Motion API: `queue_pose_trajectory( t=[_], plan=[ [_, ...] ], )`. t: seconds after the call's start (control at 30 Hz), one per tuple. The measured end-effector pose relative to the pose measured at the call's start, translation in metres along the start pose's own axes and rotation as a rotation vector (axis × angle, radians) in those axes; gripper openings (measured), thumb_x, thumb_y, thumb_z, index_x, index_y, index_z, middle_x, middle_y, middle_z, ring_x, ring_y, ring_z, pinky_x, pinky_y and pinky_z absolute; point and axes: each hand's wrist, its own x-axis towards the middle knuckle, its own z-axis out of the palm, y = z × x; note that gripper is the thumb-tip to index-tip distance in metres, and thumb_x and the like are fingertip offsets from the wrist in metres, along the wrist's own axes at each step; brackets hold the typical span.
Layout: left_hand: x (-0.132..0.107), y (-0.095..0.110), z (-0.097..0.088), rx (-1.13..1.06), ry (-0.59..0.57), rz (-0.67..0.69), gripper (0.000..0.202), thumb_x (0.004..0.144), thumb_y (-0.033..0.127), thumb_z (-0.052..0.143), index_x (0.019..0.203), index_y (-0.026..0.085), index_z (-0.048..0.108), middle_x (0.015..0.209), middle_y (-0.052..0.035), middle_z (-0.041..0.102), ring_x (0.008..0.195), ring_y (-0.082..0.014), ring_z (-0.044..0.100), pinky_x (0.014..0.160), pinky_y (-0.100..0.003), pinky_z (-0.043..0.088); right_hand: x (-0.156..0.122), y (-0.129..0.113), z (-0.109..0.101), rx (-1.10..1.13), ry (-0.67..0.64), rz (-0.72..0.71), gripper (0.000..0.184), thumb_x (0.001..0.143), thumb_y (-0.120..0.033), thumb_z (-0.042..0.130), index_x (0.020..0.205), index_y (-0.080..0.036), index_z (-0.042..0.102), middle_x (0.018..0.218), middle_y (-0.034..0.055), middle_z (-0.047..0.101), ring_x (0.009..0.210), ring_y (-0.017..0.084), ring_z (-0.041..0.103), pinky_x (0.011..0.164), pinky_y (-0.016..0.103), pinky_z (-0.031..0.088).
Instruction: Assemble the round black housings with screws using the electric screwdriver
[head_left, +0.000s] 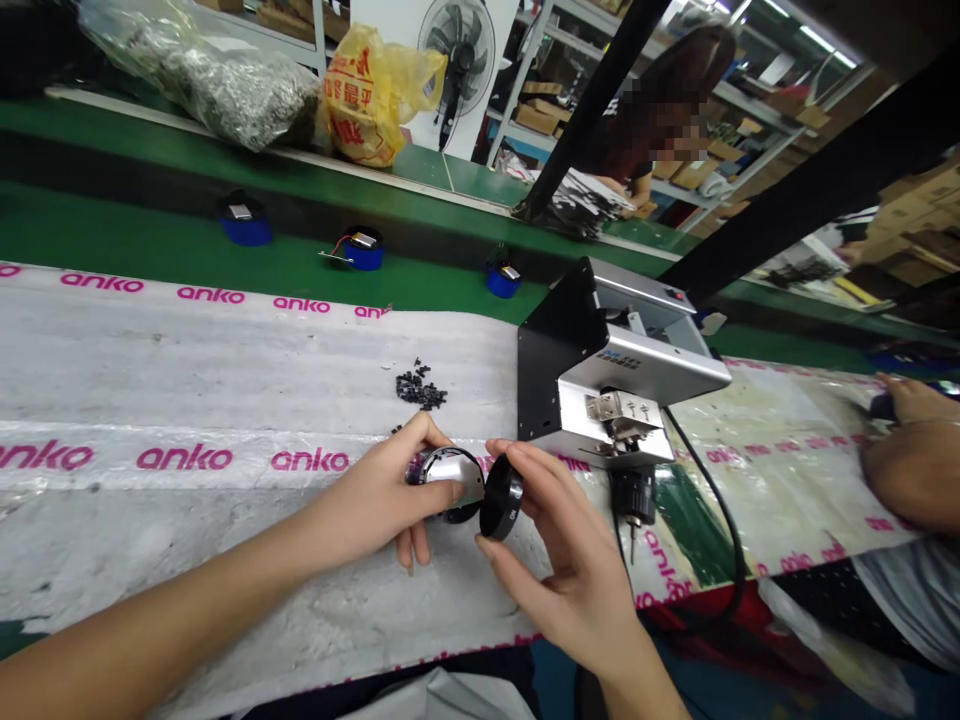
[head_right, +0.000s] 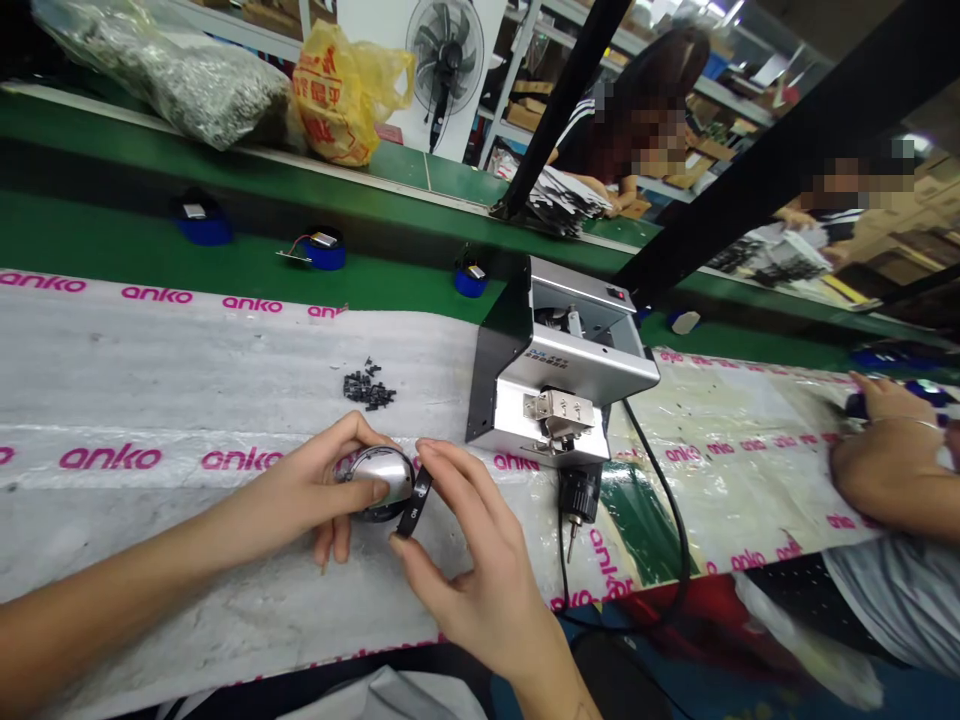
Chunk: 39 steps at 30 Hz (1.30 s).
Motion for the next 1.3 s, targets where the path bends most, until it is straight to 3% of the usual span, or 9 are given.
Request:
queue_pose_trajectory(
  t=[0.1,0.2,0.3,0.4,0.57,0.9,1.1,1.23,1.3],
  plan=[
    [0.002,0.0,-0.009,-0.068,-0.093,0.004,0.026,0.091,0.036,0.062,0.106,0.024,0.044,0.072,0.004,0.067,0.05,-0.0132,0.068,0.048,-0.021,0.055,0.007,-0.002,0.0,-0.084,-0.039,-0.003,0.062,0.091,-0.018,0.062,0.147,-0.032,0.038,0.147,0.0071,0.045,0.136,0.023,0.045,0.111,0.04,0.046],
    [0.006,0.0,-0.024,-0.256,-0.262,-0.016,0.024,0.092,0.031,0.062,0.108,0.022,0.047,0.096,-0.0025,0.07,0.071,-0.0169,0.075,0.069,-0.03,0.061,0.016,-0.004,0.002,-0.204,-0.114,-0.063,0.062,0.092,-0.021,0.062,0.148,-0.028,0.036,0.148,0.0076,0.048,0.137,0.021,0.046,0.114,0.038,0.043],
    [0.01,-0.001,-0.038,-0.382,-0.397,-0.034,0.025,0.092,0.026,0.062,0.112,0.02,0.049,0.099,-0.0058,0.071,0.082,-0.0222,0.077,0.082,-0.039,0.06,0.023,-0.004,0.003,-0.259,-0.179,-0.104,0.063,0.093,-0.022,0.061,0.15,-0.026,0.034,0.149,0.009,0.047,0.137,0.022,0.046,0.114,0.04,0.042],
    [0.01,-0.003,-0.044,-0.443,-0.45,-0.052,0.03,0.091,0.022,0.061,0.118,0.018,0.05,0.095,-0.0089,0.073,0.086,-0.0262,0.077,0.088,-0.044,0.057,0.027,-0.002,0.001,-0.28,-0.22,-0.123,0.062,0.093,-0.024,0.062,0.15,-0.026,0.036,0.148,0.0097,0.049,0.134,0.025,0.049,0.111,0.043,0.046],
    [0.011,-0.006,-0.044,-0.525,-0.445,-0.058,0.03,0.088,0.013,0.058,0.117,0.018,0.052,0.103,-0.0103,0.071,0.084,-0.0262,0.077,0.087,-0.047,0.057,0.03,0.003,-0.002,-0.292,-0.243,-0.159,0.063,0.092,-0.028,0.065,0.149,-0.026,0.039,0.144,0.0101,0.053,0.131,0.027,0.053,0.107,0.045,0.049],
    [0.014,-0.009,-0.044,-0.574,-0.432,-0.06,0.028,0.083,0.007,0.054,0.109,0.016,0.056,0.098,-0.0098,0.07,0.076,-0.0226,0.075,0.083,-0.048,0.057,0.034,-0.005,-0.001,-0.367,-0.199,-0.154,0.058,0.09,-0.033,0.068,0.144,-0.025,0.048,0.137,0.0096,0.06,0.12,0.028,0.062,0.1,0.042,0.056],
    [0.013,-0.01,-0.041,-0.508,-0.459,-0.008,0.035,0.076,0.009,0.064,0.108,0.02,0.053,0.097,-0.0041,0.067,0.074,-0.0187,0.075,0.082,-0.041,0.059,0.037,-0.007,0.003,-0.399,-0.222,-0.104,0.057,0.089,-0.038,0.069,0.141,-0.027,0.049,0.136,0.0087,0.061,0.118,0.029,0.064,0.1,0.045,0.056],
    [0.008,-0.007,-0.021,-0.231,-0.218,0.059,0.031,0.083,0.029,0.069,0.106,0.023,0.049,0.099,-0.0029,0.066,0.059,-0.0139,0.072,0.059,-0.029,0.06,0.031,-0.011,0.001,-0.325,-0.245,-0.062,0.056,0.087,-0.037,0.071,0.138,-0.03,0.051,0.138,0.0066,0.059,0.127,0.031,0.057,0.107,0.052,0.048],
    [0.005,-0.005,-0.012,-0.134,-0.103,0.048,0.028,0.086,0.034,0.066,0.106,0.024,0.049,0.087,-0.0004,0.068,0.052,-0.0142,0.07,0.048,-0.023,0.057,0.023,-0.009,-0.012,-0.257,-0.103,0.025,0.043,0.09,-0.038,0.066,0.131,-0.03,0.058,0.136,0.0057,0.061,0.128,0.03,0.056,0.104,0.049,0.05]
  ],
)
